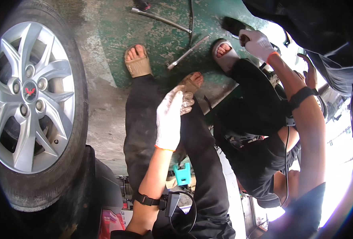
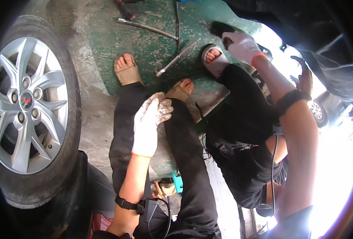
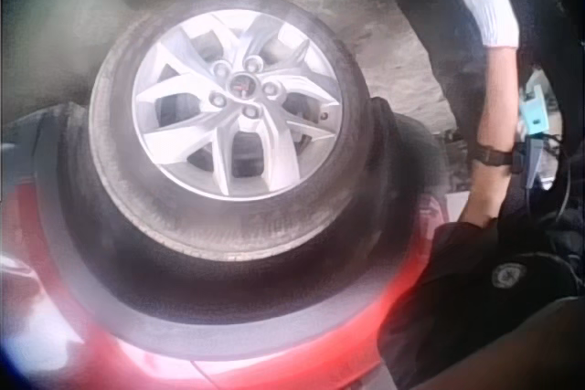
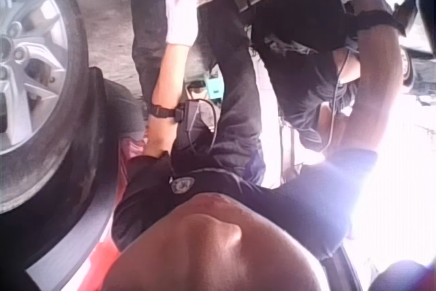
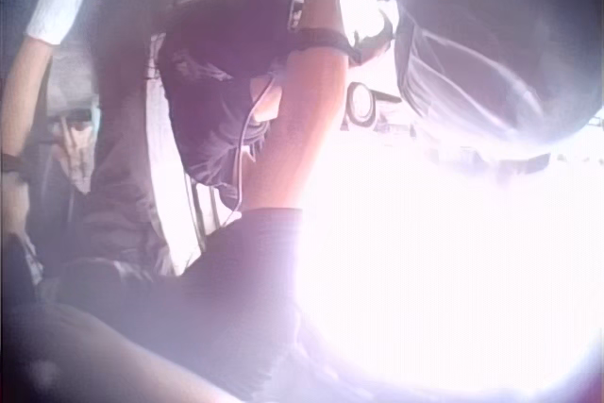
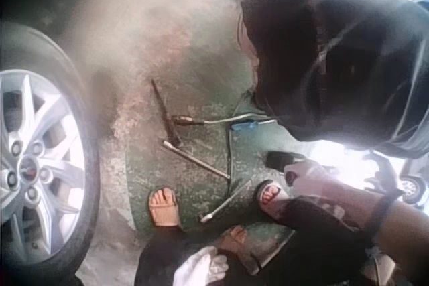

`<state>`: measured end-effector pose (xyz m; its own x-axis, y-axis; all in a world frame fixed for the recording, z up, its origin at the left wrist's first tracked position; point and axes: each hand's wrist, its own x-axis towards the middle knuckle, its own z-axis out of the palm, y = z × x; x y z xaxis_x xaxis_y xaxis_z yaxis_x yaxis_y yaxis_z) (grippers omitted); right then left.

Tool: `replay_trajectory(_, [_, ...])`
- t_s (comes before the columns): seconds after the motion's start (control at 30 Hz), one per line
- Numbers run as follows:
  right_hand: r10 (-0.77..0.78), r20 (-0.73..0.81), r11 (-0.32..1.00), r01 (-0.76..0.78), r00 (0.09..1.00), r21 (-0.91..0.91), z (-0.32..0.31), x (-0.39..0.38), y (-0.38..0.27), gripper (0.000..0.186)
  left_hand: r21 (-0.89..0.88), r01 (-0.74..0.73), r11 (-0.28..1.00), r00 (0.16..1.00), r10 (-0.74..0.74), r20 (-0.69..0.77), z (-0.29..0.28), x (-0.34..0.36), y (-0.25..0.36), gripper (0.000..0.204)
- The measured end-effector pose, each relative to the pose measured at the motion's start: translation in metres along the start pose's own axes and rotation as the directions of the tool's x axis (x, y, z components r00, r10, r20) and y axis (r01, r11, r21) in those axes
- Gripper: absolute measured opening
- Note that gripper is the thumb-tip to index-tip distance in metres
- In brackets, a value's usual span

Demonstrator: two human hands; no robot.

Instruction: The person sits on the floor and uses a wrench to loosen bolts on a disassembled engine block. They then walk to a tool cart, select a socket, attach it to an impact wrench, and return to the engine to remove bolts with the impact wrench.

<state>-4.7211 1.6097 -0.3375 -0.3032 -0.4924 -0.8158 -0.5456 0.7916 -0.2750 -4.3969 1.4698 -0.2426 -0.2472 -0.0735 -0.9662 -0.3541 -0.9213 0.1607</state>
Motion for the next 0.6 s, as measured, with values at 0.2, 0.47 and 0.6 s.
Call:
replay_trajectory(0.2, [-0.115,-0.029,0.991,0.112,0.993,-0.070,0.021,-0.007,-0.018,0.020,0.057,-0.016,0.998,1.000,0.015,0.025,0.002,0.003,-0.009,0.036])
replay_trajectory(0.47, [0.102,-0.360,0.911,-0.232,0.927,-0.340,0.036,-0.029,-0.002,0.040,0.854,-0.410,0.320,0.872,0.411,0.265,0.049,0.061,0.000,0.049])
replay_trajectory(0.6, [0.379,-0.238,0.829,-0.443,0.894,-0.343,0.015,-0.040,-0.003,0.044,0.805,-0.518,-0.290,0.662,0.460,0.592,0.135,0.100,0.000,0.063])
